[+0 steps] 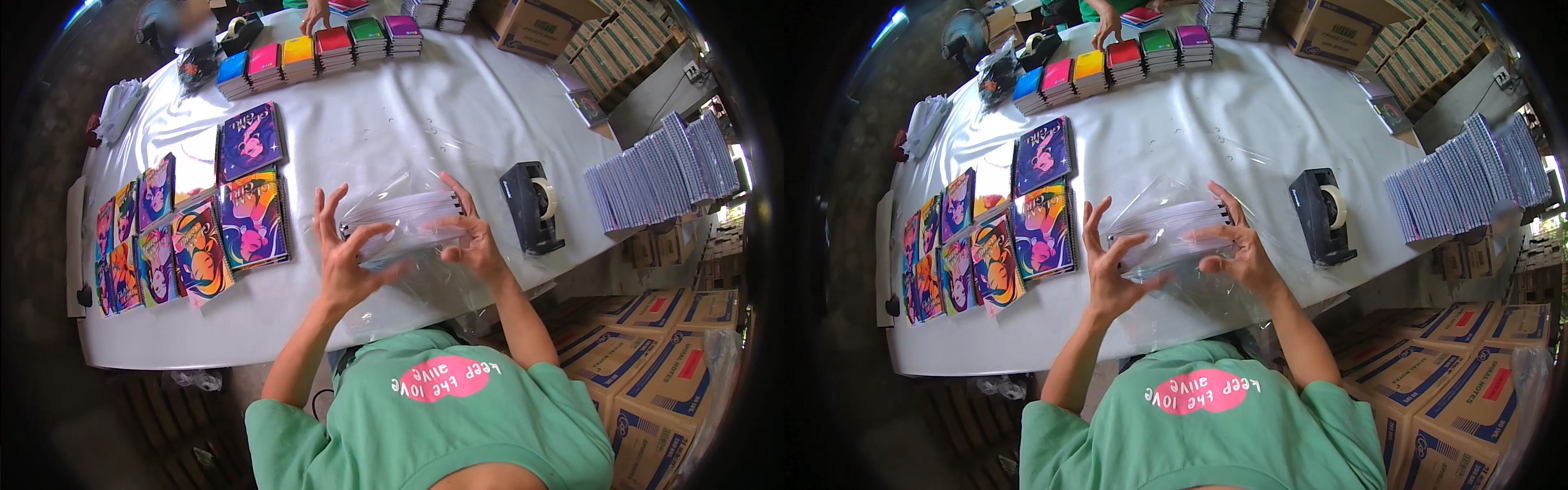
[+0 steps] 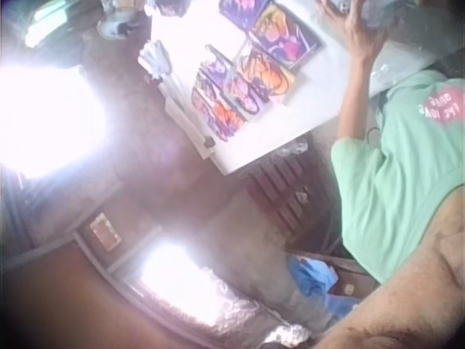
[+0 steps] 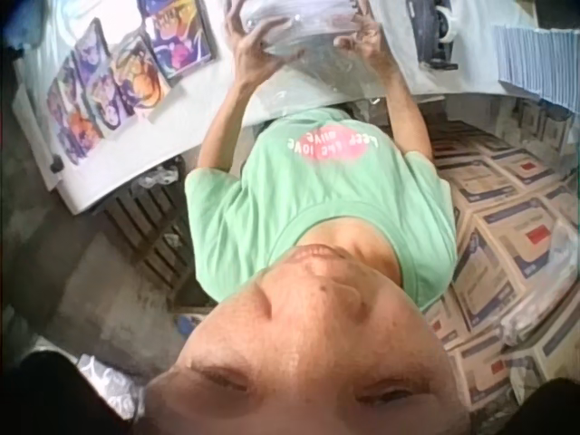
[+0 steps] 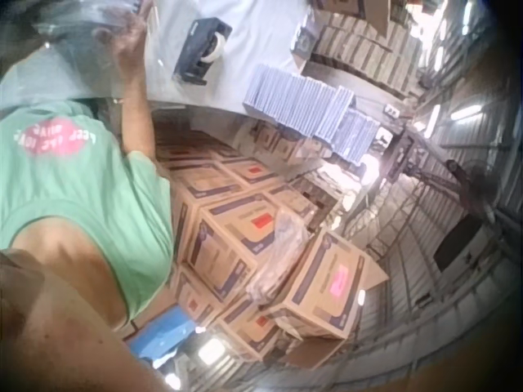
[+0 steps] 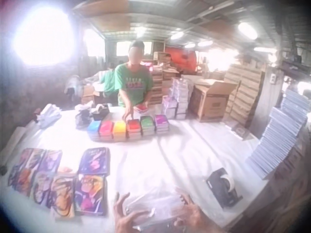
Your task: The person packages stacks of spiral notebooks into plastic bags. They select notebooks from the table, place them inside a plastic sleeve, and seal the sleeve using a tape dispenser.
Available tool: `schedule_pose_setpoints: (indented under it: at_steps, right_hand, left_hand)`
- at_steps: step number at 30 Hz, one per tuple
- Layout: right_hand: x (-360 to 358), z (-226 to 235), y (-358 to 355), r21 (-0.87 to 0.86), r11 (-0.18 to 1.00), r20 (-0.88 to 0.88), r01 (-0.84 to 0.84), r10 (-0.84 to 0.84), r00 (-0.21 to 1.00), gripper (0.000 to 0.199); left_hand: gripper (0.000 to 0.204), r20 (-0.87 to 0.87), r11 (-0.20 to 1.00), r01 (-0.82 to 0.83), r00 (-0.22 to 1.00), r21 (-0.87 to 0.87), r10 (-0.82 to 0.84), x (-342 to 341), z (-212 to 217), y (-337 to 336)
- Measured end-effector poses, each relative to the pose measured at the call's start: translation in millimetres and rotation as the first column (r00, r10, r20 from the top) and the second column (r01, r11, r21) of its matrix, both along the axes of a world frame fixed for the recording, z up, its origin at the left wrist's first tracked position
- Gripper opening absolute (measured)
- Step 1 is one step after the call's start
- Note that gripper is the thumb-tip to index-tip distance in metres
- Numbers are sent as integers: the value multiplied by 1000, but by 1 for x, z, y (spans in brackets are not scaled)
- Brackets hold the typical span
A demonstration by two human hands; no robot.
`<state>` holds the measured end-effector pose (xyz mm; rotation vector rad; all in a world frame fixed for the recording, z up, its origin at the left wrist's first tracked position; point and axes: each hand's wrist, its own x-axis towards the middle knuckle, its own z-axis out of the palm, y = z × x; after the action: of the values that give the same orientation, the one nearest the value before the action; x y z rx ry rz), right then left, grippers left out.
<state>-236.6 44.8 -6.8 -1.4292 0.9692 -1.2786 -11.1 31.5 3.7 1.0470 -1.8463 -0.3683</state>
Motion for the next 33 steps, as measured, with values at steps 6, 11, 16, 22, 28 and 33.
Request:
schedule_pose_setpoints:
  at_steps: [6, 11, 16, 22, 28, 33]
  right_hand:
    - [-5, 12, -16, 169, 986, -151, 7, 18, 988, 45]
    - [4, 23, -38, 420, 907, 31, 29, -46, 998, 61]
    - [-7, 26, -60, 609, 771, 89, -185, 165, 982, 48]
    - [-4, 26, -72, 654, 743, -11, -146, 201, 979, 29]
    - [-8, 26, -63, 439, 899, -311, 4, 148, 939, 24]
    - [8, 49, -51, 3, 999, -693, 52, -35, 720, 13]
  left_hand:
    - [19, -195, 929, 58, 981, 366, 16, -13, 1, -15]
    - [14, -345, 691, 270, 938, 671, -31, -1, 17, -49]
    - [29, -684, 515, 623, 723, 589, -93, 3, 16, -83]
    - [12, -573, 604, 647, 740, 465, -352, -10, 44, -124]
    - [60, -38, 738, 296, 938, 606, -345, 15, 16, -93]
    - [24, 96, 925, 101, 985, 367, -146, -3, 18, -58]
